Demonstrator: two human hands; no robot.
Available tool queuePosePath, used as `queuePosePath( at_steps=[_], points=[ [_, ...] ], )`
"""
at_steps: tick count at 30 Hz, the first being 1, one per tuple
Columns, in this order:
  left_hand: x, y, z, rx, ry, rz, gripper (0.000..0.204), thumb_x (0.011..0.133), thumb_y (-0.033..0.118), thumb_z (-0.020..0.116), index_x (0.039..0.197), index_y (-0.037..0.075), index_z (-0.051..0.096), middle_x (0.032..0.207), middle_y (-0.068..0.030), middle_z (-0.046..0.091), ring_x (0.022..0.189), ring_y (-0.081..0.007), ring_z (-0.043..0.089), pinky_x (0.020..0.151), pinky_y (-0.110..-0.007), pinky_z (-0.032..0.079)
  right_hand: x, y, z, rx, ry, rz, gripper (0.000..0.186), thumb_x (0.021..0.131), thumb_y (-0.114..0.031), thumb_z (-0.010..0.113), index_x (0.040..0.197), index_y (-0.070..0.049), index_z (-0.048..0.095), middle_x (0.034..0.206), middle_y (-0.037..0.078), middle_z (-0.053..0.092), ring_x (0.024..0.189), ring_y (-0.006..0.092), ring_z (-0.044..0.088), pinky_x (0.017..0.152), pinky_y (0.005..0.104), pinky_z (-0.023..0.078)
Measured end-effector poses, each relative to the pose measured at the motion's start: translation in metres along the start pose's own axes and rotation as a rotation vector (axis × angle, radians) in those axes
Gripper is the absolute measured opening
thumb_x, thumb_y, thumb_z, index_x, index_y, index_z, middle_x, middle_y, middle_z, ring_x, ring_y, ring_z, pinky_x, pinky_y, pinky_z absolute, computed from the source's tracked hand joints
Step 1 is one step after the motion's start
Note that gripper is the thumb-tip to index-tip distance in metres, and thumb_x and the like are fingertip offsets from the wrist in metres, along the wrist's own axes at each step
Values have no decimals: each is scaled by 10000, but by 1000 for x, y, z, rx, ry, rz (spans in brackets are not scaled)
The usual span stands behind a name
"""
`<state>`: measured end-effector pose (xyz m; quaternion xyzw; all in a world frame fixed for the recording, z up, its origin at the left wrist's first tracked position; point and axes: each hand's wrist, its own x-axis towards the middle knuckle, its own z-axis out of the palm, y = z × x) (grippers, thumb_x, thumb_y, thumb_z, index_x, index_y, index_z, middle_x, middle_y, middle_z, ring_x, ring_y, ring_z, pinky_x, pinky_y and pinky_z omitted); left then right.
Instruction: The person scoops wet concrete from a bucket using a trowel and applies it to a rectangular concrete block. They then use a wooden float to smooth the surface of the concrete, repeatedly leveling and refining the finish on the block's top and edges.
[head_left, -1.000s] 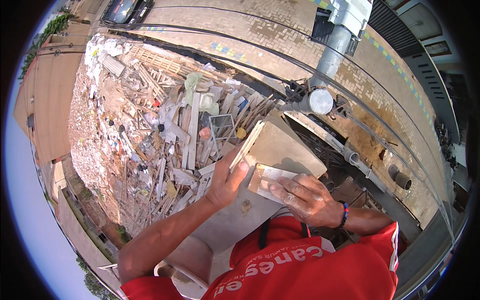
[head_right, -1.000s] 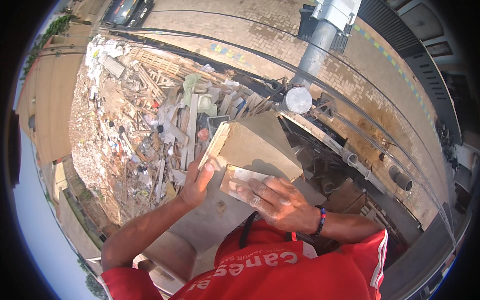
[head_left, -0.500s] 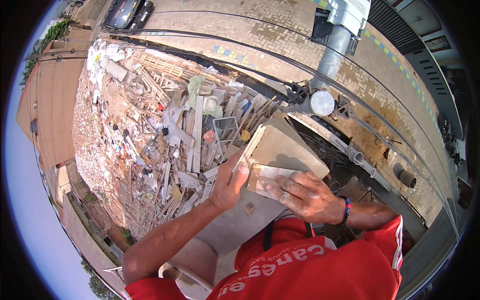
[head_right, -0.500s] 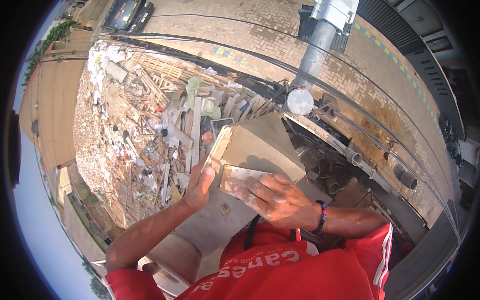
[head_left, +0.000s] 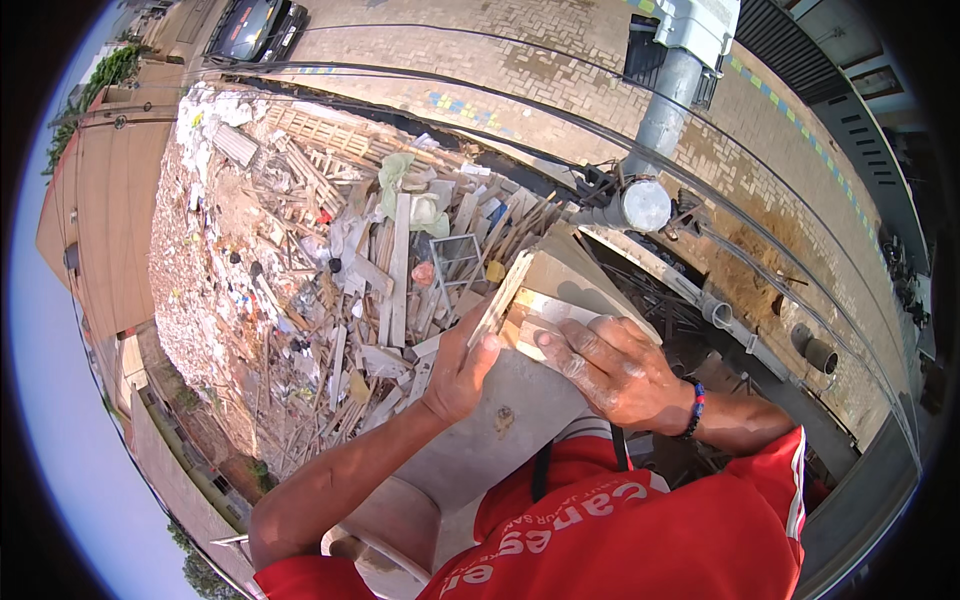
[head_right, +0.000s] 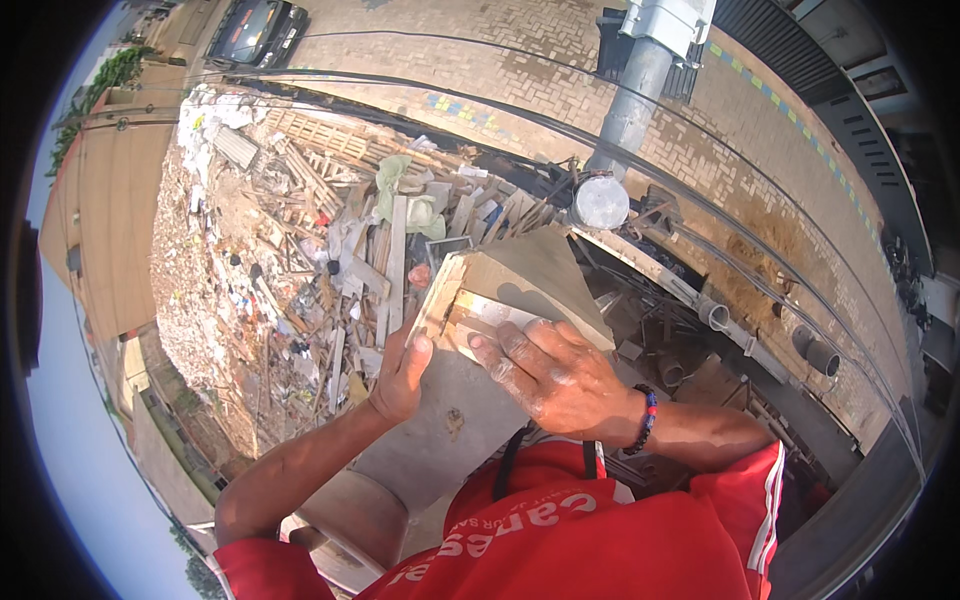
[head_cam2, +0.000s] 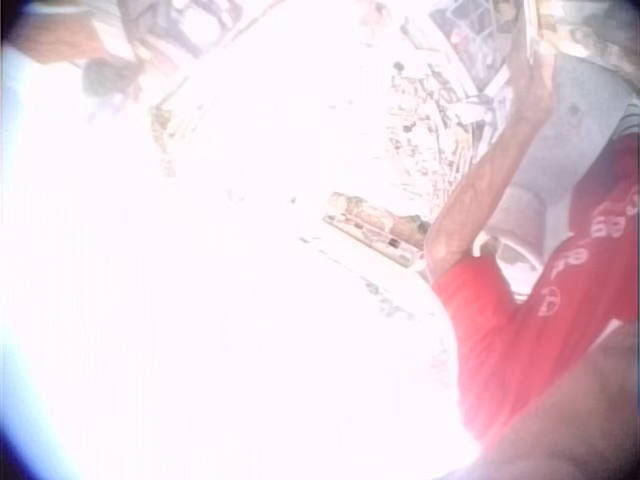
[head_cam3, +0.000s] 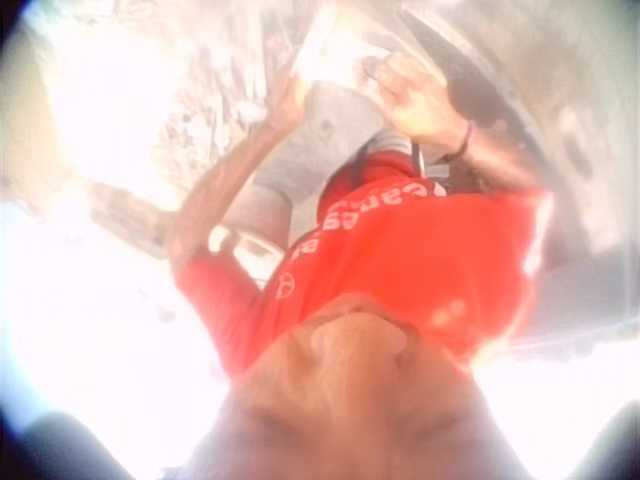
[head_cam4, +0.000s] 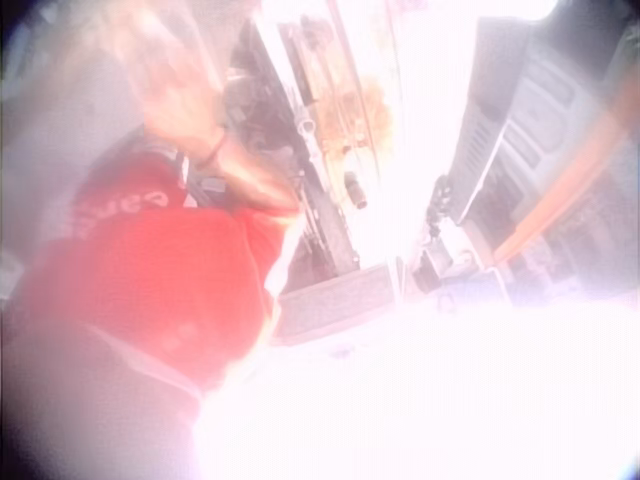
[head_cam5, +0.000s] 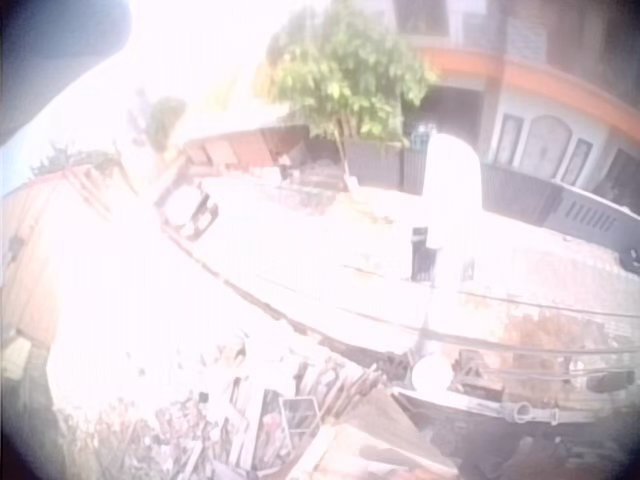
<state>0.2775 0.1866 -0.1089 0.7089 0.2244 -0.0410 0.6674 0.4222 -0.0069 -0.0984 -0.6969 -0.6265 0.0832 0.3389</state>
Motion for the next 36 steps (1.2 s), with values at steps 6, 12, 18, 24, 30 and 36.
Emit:
queuePosePath(
  at_steps=[6, 12, 18, 24, 30, 36],
  points=[
    [-2, -3, 0, 8, 28, 15, 664, 973, 456, 428, 1364, -82, 423, 1225, -202, 588, 1136, -244, 540, 976, -346, 399, -2, 5, -9, -19, 58, 8, 536, 720, -85, 643, 1247, -3, 590, 1121, 140, 617, 842, 222, 554, 720, 339, 473],
    [-1, -5, 1, 14, 24, 11, 643, 976, 435, 430, 1353, -86, 430, 1185, -201, 610, 1076, -230, 561, 935, -339, 421, -10, 4, 5, -48, 58, 22, 582, 717, -76, 650, 1288, -8, 563, 1138, 147, 606, 899, 239, 574, 748, 355, 479],
    [-5, -5, -1, 54, 48, -21, 601, 973, 385, 442, 1354, -79, 433, 1059, -174, 628, 940, -201, 558, 839, -331, 438, -18, 7, -4, 37, 80, 30, 546, 738, -75, 634, 1280, -28, 585, 1193, 154, 604, 916, 238, 576, 750, 352, 482],
    [-11, -10, 0, 51, 108, -131, 591, 959, 373, 468, 1353, -67, 444, 925, -67, 595, 731, -101, 436, 636, -246, 368, -34, -10, 11, 54, 73, 7, 547, 720, -59, 648, 1265, -42, 601, 1195, 137, 611, 927, 235, 577, 739, 348, 484],
    [-12, -5, -4, 18, 57, -200, 568, 969, 356, 458, 1353, -62, 448, 1043, -76, 598, 779, -97, 460, 651, -248, 389, -29, 10, 0, -29, 222, 124, 637, 631, -78, 709, 1258, -34, 601, 1151, 131, 631, 821, 220, 552, 683, 336, 446],
    [-15, -15, -4, 160, 102, -76, 567, 975, 354, 451, 1335, -84, 453, 1042, -80, 606, 777, -115, 461, 676, -258, 386, -47, -20, 15, 168, 75, 27, 631, 662, -69, 701, 1282, -47, 585, 1132, 111, 625, 841, 213, 561, 730, 343, 486]
  ],
)
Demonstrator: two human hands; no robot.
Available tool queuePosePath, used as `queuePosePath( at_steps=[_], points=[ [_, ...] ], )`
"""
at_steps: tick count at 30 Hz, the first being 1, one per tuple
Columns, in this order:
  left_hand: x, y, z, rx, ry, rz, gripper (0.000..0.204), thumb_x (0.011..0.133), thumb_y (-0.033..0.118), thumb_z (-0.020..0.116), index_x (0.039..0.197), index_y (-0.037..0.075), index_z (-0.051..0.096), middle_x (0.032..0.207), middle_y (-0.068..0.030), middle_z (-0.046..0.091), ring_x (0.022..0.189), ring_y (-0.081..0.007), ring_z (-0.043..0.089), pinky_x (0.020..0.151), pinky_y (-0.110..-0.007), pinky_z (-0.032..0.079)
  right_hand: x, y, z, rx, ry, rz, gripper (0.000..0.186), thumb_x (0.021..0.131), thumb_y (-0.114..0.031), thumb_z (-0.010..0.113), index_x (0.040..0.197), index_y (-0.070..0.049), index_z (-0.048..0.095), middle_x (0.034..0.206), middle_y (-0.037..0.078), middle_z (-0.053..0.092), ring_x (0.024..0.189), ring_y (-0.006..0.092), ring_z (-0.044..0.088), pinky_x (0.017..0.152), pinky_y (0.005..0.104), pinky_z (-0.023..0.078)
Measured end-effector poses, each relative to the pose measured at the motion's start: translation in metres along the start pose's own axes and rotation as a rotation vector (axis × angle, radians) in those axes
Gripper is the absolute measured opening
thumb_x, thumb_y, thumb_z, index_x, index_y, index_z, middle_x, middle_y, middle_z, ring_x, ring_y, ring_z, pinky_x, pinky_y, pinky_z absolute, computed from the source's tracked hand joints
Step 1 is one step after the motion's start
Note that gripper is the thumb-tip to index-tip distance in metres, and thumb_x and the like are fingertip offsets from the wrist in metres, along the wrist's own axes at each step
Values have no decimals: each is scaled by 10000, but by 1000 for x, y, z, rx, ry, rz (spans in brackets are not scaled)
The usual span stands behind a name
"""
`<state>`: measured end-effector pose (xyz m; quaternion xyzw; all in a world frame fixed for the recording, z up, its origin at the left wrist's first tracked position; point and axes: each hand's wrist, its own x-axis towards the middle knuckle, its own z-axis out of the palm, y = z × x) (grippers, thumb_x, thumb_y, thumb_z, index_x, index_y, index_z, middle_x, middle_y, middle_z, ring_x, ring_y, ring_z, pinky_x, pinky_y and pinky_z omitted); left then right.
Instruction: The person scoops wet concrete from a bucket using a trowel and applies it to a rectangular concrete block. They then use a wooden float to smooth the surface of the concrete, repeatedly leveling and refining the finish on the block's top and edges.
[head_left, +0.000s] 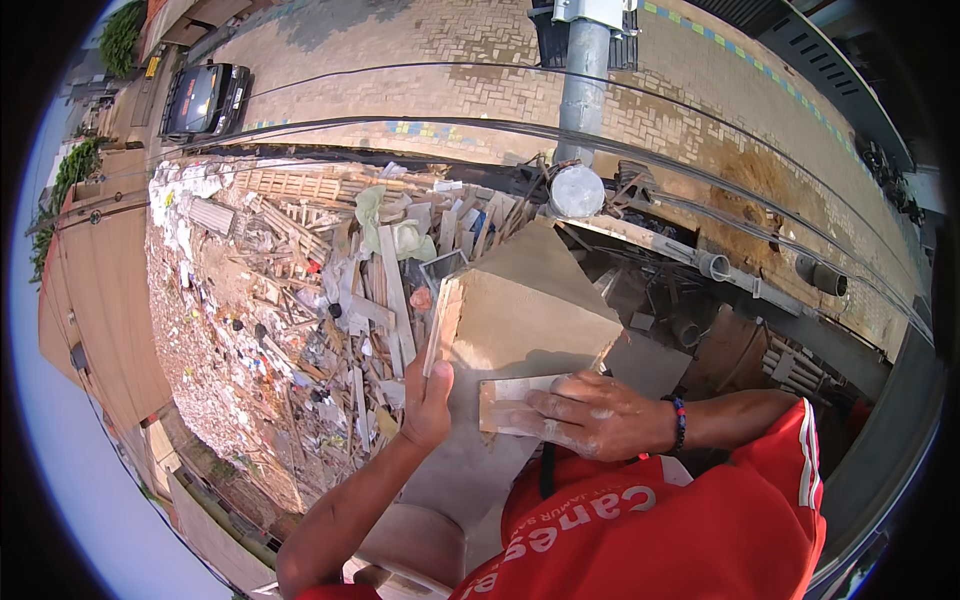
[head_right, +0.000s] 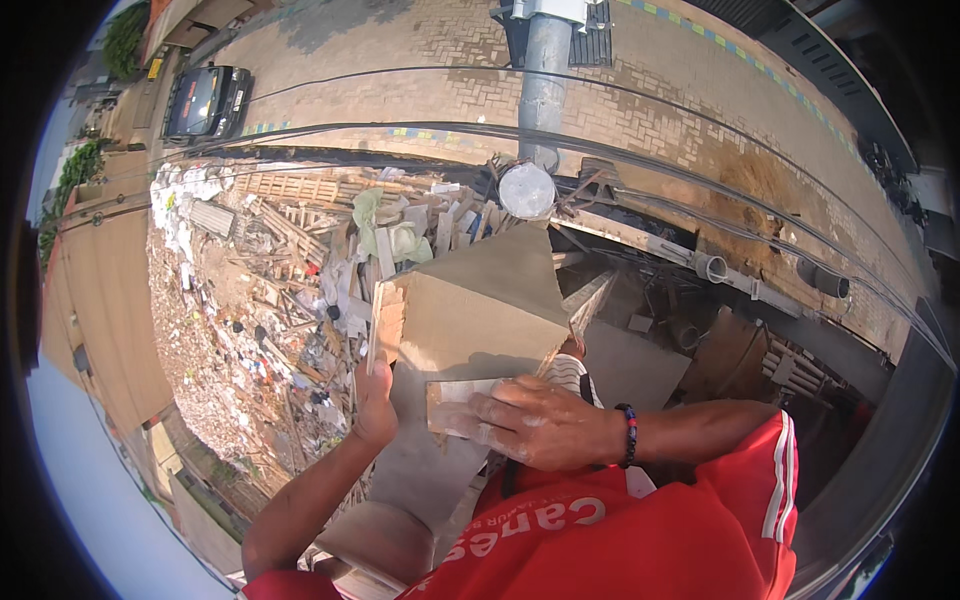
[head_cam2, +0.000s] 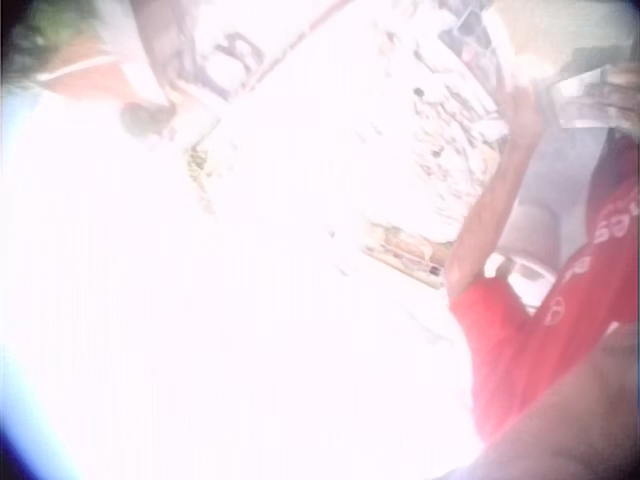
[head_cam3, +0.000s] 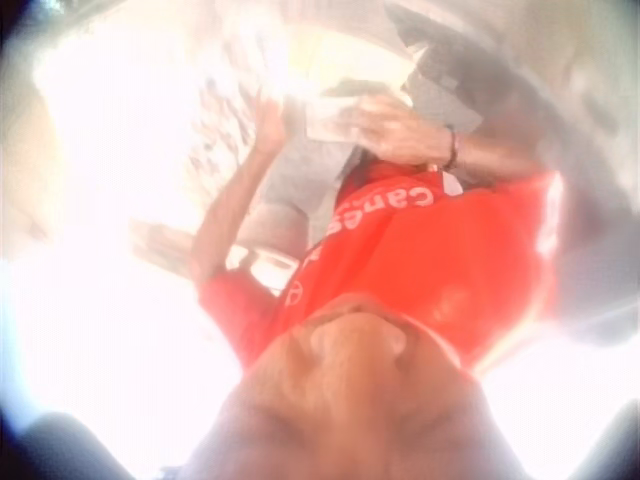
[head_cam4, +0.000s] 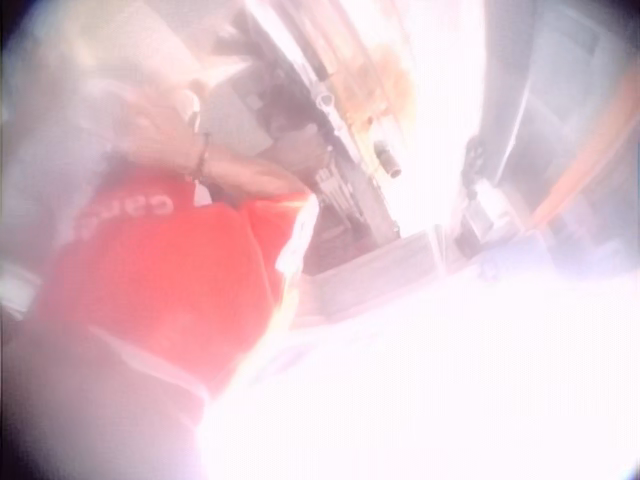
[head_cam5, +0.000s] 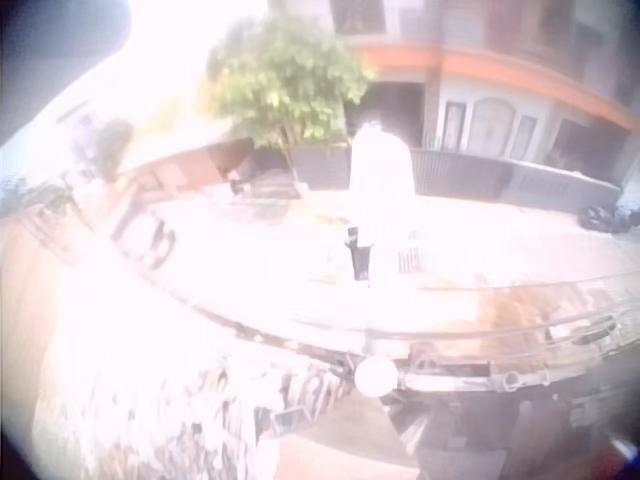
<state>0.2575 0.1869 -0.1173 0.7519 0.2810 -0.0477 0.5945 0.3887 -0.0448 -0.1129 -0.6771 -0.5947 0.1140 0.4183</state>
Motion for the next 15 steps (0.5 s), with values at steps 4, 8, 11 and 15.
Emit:
queuePosePath(
  at_steps=[4, 8, 11, 15],
  points=[
    [-5, -21, -5, 9, -11, -61, 583, 977, 359, 448, 1337, -99, 441, 1079, -111, 588, 883, -148, 488, 785, -282, 405, 4, 22, -32, 166, 203, 163, 454, 775, -50, 659, 1227, -49, 629, 1024, 119, 659, 791, 253, 572, 727, 366, 499],
    [-5, -43, -15, 45, -104, 10, 583, 980, 347, 436, 1351, -102, 422, 1088, -111, 561, 888, -133, 458, 787, -270, 398, 16, 55, -72, 801, 341, 816, 371, 929, -167, 620, 1251, 15, 599, 1057, 108, 686, 968, 123, 614, 842, 280, 488],
    [-2, -29, -5, 8, -44, 71, 586, 982, 339, 428, 1362, -105, 408, 1133, -119, 553, 925, -152, 467, 815, -281, 393, 7, 79, -56, 969, 278, 822, 371, 924, -143, 636, 1261, 7, 596, 1108, 77, 668, 968, 99, 599, 864, 268, 477],
    [0, -13, -3, -70, -75, 10, 608, 983, 353, 428, 1375, -110, 393, 1273, -166, 531, 1133, -231, 489, 981, -333, 360, 9, 88, -39, 1006, 189, 756, 379, 916, -120, 645, 1269, 5, 591, 1109, 76, 667, 956, 93, 596, 864, 261, 475]
  ],
)
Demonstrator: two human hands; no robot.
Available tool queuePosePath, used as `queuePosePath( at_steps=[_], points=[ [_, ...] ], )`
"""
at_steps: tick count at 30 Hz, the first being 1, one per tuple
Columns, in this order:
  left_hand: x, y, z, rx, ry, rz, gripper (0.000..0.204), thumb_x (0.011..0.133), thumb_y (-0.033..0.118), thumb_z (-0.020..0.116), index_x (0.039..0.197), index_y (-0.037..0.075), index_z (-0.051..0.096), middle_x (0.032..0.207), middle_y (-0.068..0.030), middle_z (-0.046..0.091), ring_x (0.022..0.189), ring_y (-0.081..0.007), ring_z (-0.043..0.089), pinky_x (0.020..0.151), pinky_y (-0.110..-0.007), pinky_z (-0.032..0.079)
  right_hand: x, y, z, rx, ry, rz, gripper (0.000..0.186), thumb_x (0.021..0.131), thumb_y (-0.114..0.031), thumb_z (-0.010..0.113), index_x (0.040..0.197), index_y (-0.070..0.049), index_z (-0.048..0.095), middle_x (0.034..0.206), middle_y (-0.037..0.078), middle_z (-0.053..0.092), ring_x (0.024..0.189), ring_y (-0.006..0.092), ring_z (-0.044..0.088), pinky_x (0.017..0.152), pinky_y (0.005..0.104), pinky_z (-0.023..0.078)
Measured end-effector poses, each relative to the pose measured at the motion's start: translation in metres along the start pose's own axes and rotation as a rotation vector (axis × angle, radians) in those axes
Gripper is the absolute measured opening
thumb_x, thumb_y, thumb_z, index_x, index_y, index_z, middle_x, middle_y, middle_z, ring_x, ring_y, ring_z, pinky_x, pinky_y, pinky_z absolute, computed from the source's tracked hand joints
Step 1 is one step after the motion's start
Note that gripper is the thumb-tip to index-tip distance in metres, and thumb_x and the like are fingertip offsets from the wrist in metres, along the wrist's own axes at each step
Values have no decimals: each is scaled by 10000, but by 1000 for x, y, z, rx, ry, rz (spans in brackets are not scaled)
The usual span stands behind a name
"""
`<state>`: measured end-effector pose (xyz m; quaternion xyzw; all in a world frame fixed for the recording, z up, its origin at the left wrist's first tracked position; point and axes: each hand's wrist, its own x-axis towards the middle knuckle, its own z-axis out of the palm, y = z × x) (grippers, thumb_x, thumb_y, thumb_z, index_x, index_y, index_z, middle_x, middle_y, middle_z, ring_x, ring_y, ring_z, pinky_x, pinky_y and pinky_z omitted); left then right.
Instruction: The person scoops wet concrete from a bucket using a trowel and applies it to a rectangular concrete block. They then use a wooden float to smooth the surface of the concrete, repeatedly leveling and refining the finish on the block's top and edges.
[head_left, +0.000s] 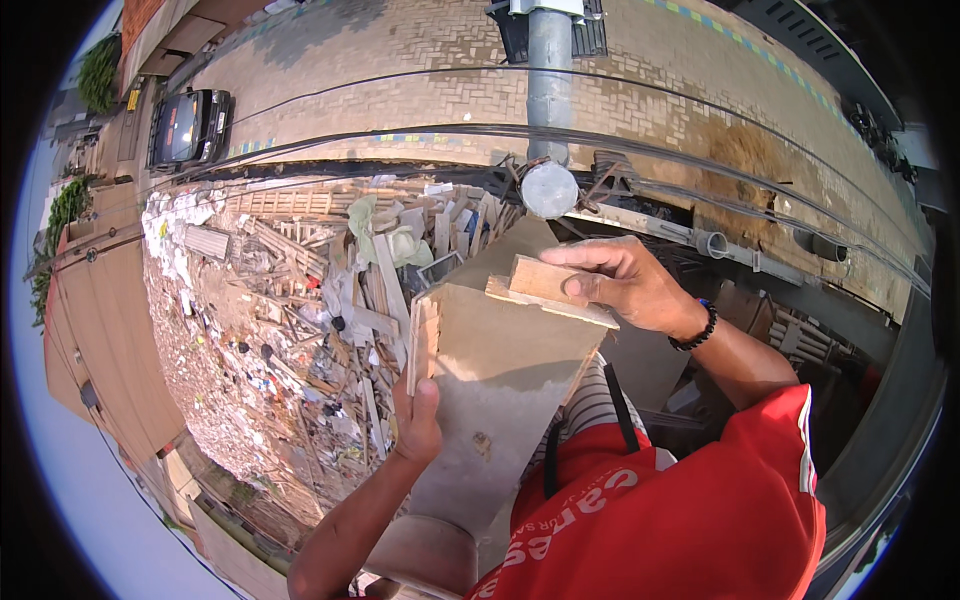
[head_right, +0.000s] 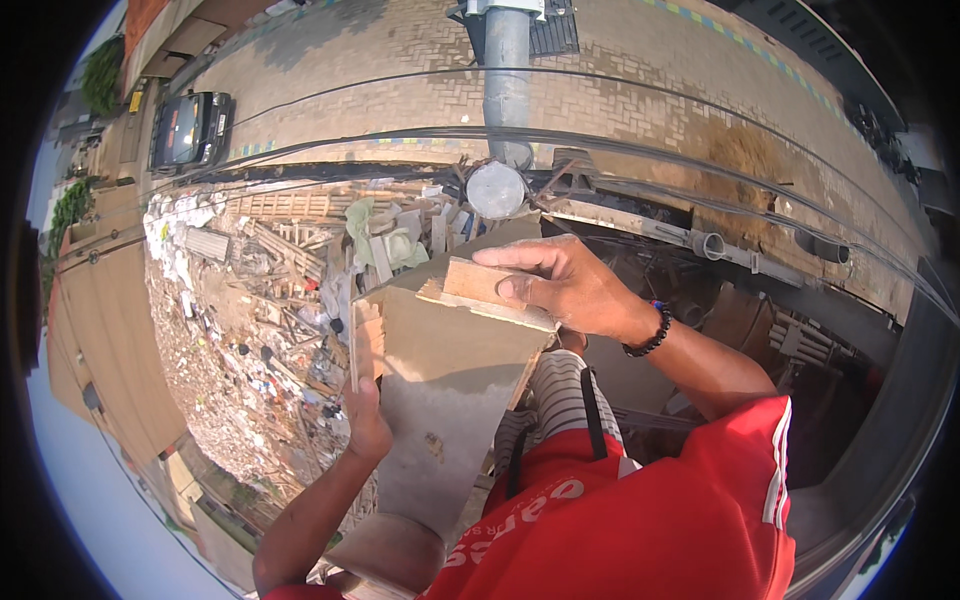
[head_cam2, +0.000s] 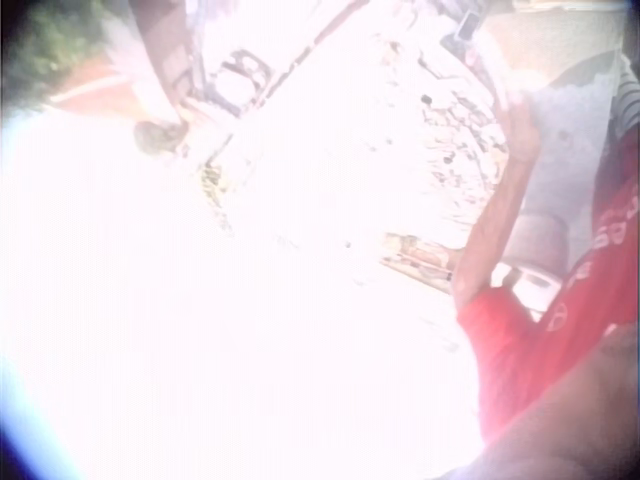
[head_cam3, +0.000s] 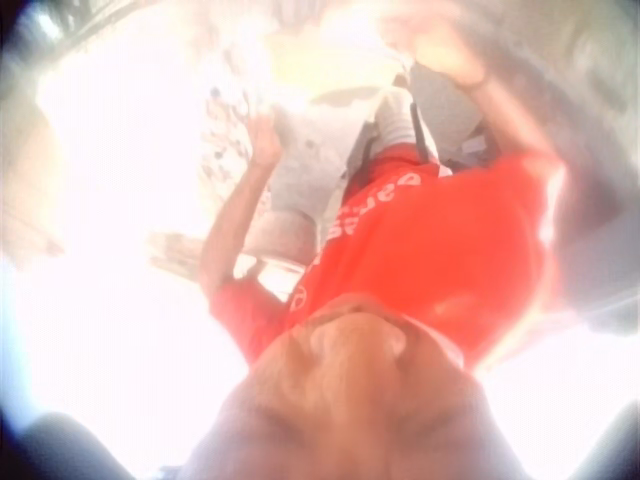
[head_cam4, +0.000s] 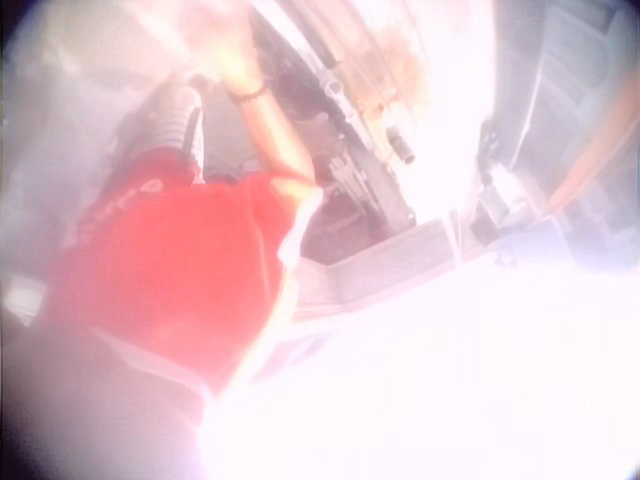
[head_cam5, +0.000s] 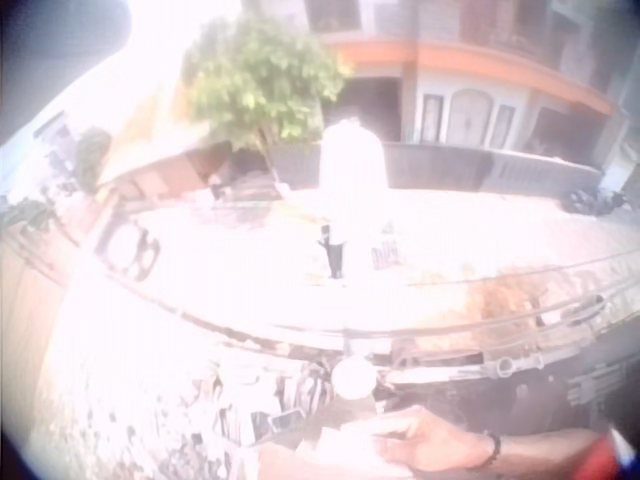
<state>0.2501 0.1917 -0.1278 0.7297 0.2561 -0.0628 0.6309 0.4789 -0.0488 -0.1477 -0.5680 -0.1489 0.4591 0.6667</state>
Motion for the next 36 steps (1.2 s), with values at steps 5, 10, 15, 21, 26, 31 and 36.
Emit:
queuePosePath(
  at_steps=[5, 10, 15, 21, 26, 31, 36],
  points=[
    [7, 13, 3, -7, -37, 77, 634, 986, 374, 420, 1388, -114, 377, 1353, -196, 494, 1247, -259, 455, 1049, -350, 324, -36, 8, -23, -53, 29, 143, 368, 909, -116, 649, 1249, 15, 603, 1076, 98, 685, 918, 92, 599, 847, 258, 478],
    [3, 8, 2, -19, -26, 126, 638, 994, 377, 412, 1390, -122, 369, 1374, -211, 479, 1277, -270, 437, 1066, -357, 311, -92, 4, -56, -160, 231, 213, 357, 911, -134, 640, 1230, 24, 614, 1051, 93, 689, 917, 106, 603, 820, 270, 490],
    [6, 18, 5, -11, -27, 106, 628, 998, 369, 418, 1389, -120, 371, 1369, -206, 482, 1273, -266, 438, 1070, -354, 305, -86, -18, -9, -644, 364, -265, 357, 855, -93, 651, 1193, 19, 634, 963, 175, 682, 800, 256, 623, 745, 341, 505],
    [2, 28, 8, 10, 35, -8, 611, 993, 361, 440, 1394, -96, 379, 1289, -158, 525, 1180, -217, 471, 1016, -328, 339, -66, -3, 45, -1028, 130, -551, 607, 670, -11, 693, 1268, -54, 597, 1206, 118, 620, 901, 249, 569, 799, 381, 477],
    [2, 16, 5, -55, 34, -101, 533, 984, 299, 458, 1371, -65, 417, 948, -14, 526, 784, -75, 420, 679, -234, 364, -82, 1, 64, -1088, -138, -680, 557, 702, -80, 702, 1253, -78, 616, 1200, 96, 617, 903, 220, 567, 761, 347, 472],
    [1, 17, 12, -104, 125, -34, 474, 976, 282, 469, 1315, -48, 478, 790, 33, 440, 666, -48, 327, 541, -223, 278, -38, -24, 52, -1174, 78, -692, 570, 710, -74, 684, 1272, -42, 592, 1170, 109, 618, 884, 227, 550, 737, 360, 445],
    [7, 19, 10, 38, 96, 46, 498, 976, 343, 475, 1281, -49, 505, 723, -10, 460, 664, -77, 370, 552, -262, 312, -48, -4, 71, -1185, -76, -711, 601, 684, -78, 692, 1272, -18, 582, 1163, 128, 617, 905, 245, 577, 761, 356, 461]
  ],
)
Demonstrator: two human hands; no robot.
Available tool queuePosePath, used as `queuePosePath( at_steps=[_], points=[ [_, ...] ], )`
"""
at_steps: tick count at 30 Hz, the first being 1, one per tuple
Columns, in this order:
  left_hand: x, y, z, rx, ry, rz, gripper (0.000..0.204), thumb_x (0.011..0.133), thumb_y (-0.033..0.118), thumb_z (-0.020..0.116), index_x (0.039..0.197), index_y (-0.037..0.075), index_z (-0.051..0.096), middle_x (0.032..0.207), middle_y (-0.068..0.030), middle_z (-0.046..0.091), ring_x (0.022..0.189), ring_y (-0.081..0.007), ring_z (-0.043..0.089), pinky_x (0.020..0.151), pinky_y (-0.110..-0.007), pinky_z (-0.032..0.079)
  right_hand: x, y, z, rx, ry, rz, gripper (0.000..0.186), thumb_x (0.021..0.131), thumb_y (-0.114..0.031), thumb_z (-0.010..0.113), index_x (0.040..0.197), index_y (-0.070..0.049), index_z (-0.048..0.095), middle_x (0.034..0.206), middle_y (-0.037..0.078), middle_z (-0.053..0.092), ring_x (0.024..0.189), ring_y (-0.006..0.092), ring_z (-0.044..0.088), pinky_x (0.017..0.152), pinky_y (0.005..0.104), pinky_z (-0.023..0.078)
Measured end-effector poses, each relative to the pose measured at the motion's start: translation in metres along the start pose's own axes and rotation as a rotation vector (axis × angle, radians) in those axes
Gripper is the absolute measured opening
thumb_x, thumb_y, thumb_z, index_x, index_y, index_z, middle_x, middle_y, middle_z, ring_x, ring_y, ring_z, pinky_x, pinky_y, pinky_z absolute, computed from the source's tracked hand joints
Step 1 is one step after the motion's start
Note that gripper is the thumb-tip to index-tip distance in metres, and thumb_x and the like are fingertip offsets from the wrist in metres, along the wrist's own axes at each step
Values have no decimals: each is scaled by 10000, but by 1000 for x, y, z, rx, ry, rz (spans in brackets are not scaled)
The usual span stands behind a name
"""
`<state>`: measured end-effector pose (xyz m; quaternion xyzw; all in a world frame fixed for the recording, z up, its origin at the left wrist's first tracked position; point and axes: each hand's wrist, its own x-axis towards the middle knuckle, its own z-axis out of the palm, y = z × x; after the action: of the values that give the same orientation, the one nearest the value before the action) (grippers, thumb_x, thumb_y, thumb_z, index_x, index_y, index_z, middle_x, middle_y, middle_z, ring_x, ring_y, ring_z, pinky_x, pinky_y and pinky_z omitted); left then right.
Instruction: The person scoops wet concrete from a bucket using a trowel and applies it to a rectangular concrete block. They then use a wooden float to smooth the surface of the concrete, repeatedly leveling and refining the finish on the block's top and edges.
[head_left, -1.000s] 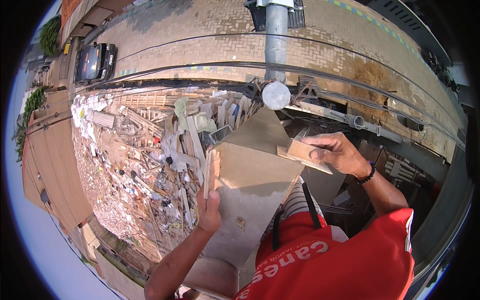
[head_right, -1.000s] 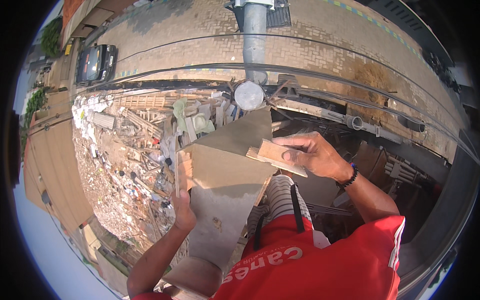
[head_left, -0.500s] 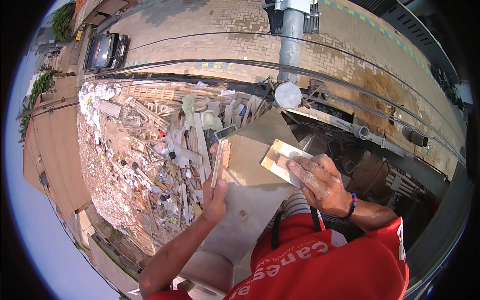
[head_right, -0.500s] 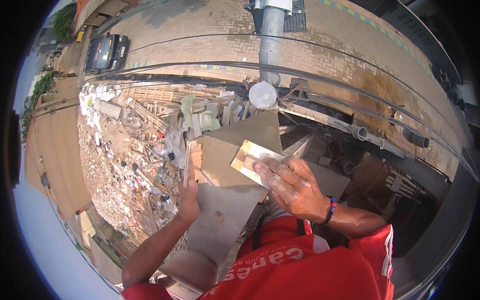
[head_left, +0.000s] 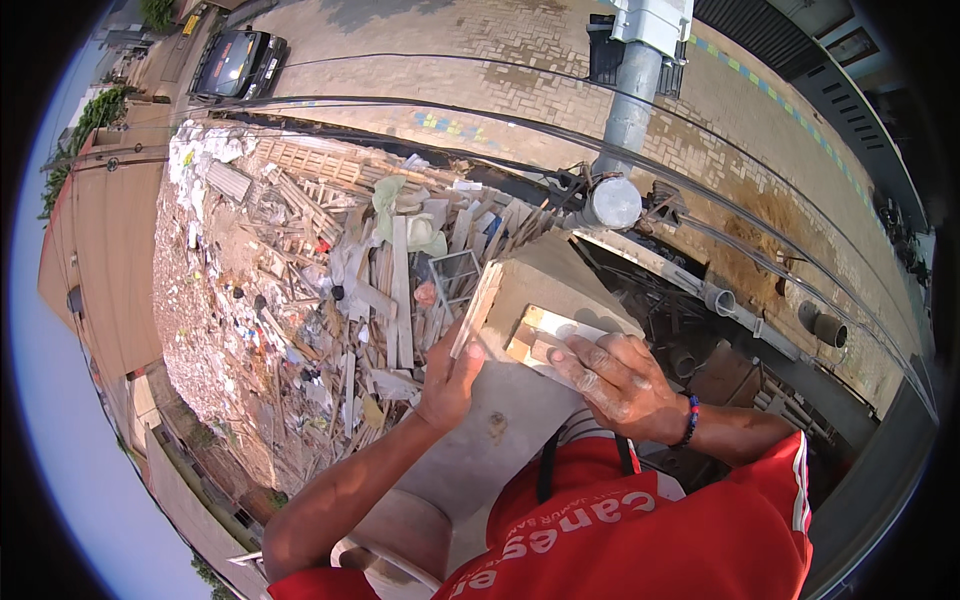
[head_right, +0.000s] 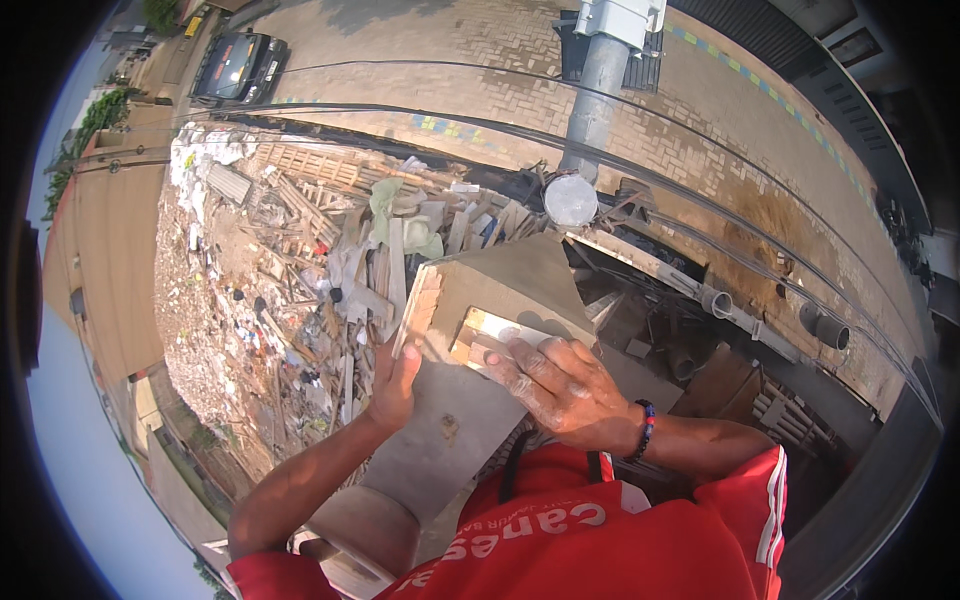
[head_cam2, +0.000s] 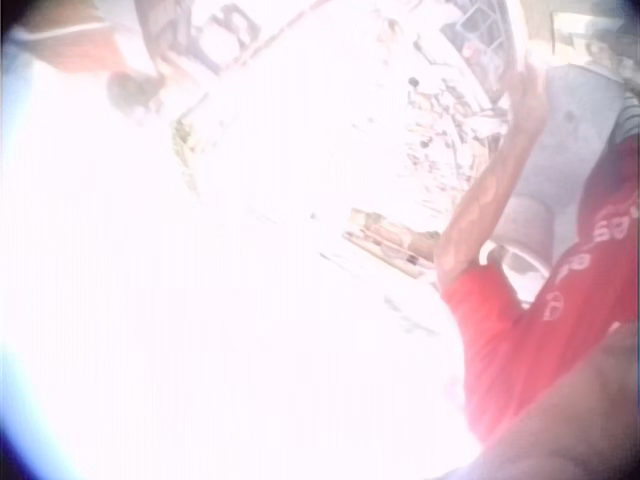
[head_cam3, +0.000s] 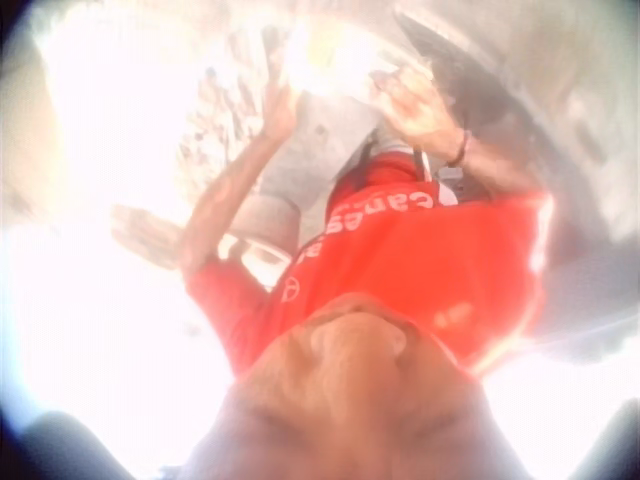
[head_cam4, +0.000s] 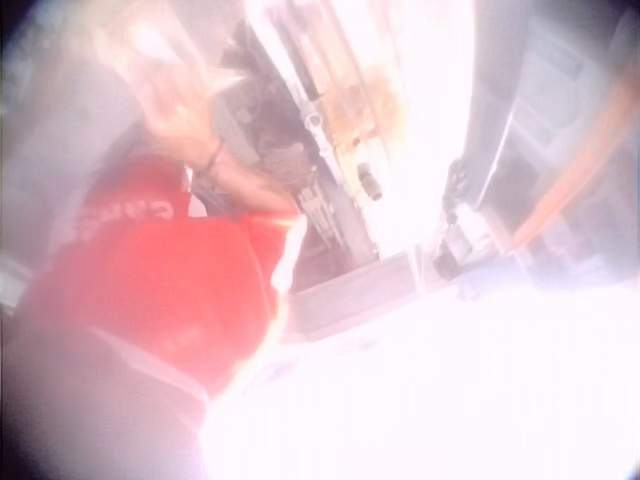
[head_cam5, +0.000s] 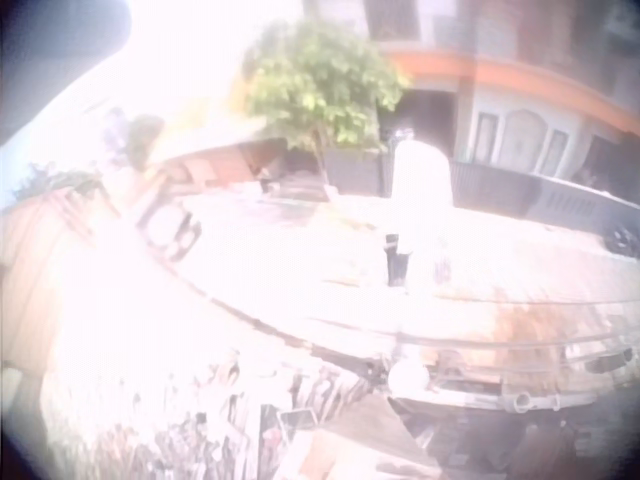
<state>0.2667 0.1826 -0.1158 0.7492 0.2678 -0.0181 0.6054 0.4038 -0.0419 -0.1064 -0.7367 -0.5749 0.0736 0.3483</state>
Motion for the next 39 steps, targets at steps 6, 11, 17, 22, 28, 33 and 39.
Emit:
queuePosePath(
  at_steps=[6, 11, 17, 22, 28, 33, 39],
  points=[
    [4, 1, -2, -43, -44, 47, 547, 976, 383, 470, 1298, -59, 486, 782, -62, 537, 704, -119, 438, 618, -294, 373, 11, 12, -9, 94, 37, -30, 587, 665, -22, 691, 1245, -18, 602, 1166, 140, 613, 890, 256, 582, 746, 353, 471],
    [4, 3, 3, -141, -41, 58, 578, 977, 395, 466, 1336, -58, 459, 936, -91, 592, 766, -115, 470, 677, -268, 400, 26, 14, 5, -7, 57, 15, 629, 674, -41, 688, 1289, -11, 559, 1128, 145, 615, 884, 257, 565, 735, 364, 462],
    [6, 4, -1, -110, -67, 51, 599, 978, 419, 456, 1341, -57, 454, 944, -85, 591, 754, -109, 452, 676, -269, 400, 24, 0, -6, 84, -20, -95, 623, 657, -67, 697, 1268, -21, 586, 1086, 117, 617, 847, 236, 559, 726, 359, 457],
    [1, -2, -4, -54, -67, 15, 586, 979, 398, 456, 1337, -66, 454, 861, -71, 575, 718, -121, 430, 656, -281, 393, 40, 19, 2, -11, 85, 17, 643, 641, -22, 693, 1273, -3, 573, 1117, 149, 613, 864, 263, 564, 745, 369, 462],
    [-2, -3, -5, 13, -39, 0, 545, 988, 344, 444, 1338, -74, 452, 929, -101, 591, 783, -149, 479, 691, -302, 415, 12, -7, 7, 180, -57, -165, 604, 677, -92, 670, 1274, -46, 589, 1128, 93, 621, 852, 215, 540, 731, 328, 454],
    [-8, -16, -7, 66, 3, -13, 539, 986, 338, 444, 1329, -76, 459, 896, -69, 568, 770, -143, 464, 691, -302, 409, 7, 22, -8, -46, 149, 68, 678, 652, -74, 707, 1313, -40, 557, 1214, 135, 598, 857, 237, 545, 725, 344, 455],
    [-4, -10, -3, -20, 17, -36, 425, 975, 370, 460, 1090, -31, 538, 735, 31, 386, 683, -79, 330, 590, -265, 293, -25, -14, 14, 157, -41, -65, 619, 704, -108, 667, 1313, -58, 563, 1234, 126, 586, 913, 221, 556, 786, 344, 474]
  ],
)
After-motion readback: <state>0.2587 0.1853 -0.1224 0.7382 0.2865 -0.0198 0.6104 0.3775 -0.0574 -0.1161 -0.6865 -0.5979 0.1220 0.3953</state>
